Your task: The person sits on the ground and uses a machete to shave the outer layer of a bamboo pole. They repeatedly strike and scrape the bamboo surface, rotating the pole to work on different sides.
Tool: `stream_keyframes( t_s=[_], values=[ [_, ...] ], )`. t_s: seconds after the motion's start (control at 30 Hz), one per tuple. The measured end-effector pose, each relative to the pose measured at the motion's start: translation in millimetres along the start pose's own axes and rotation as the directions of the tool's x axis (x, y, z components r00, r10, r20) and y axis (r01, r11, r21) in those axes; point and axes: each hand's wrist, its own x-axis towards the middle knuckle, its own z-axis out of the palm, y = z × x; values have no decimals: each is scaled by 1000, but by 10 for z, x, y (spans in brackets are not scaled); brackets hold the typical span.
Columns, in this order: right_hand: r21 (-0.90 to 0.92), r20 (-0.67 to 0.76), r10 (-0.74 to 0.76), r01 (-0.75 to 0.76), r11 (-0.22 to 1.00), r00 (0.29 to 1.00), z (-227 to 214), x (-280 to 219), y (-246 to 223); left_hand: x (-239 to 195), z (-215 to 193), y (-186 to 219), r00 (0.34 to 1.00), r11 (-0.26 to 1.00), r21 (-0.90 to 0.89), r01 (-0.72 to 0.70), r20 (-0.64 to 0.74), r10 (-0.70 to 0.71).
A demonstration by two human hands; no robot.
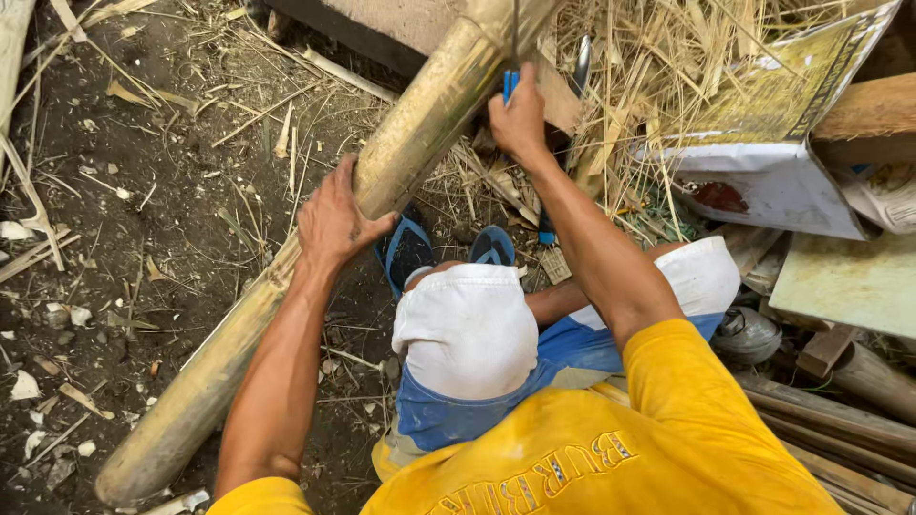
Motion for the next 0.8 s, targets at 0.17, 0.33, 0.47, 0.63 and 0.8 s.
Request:
stream_keyframes(
  t_s=[0.17,0.33,0.47,0.63,0.8],
  values=[
    [49,173,15,-23,999,985,245,33,-408,-1,174,-177,970,983,176,58,-242,-14],
    [-621,334,-15,232,749,942,-132,81,-623,-142,359,-201,948,986,151,64,-317,-13],
    [-742,299,-137,320,589,944,-499,-51,-530,-141,94,-281,984,989,-102,109,-131,-122],
    [-682,300,-27,234,693,954,-227,-147,-593,-137,182,-261,986,992,-116,58,-147,-75],
    [-645,643,-105,610,460,759,208,-626,-813,-54,376,-384,985,994,96,57,-166,-40]
  ],
)
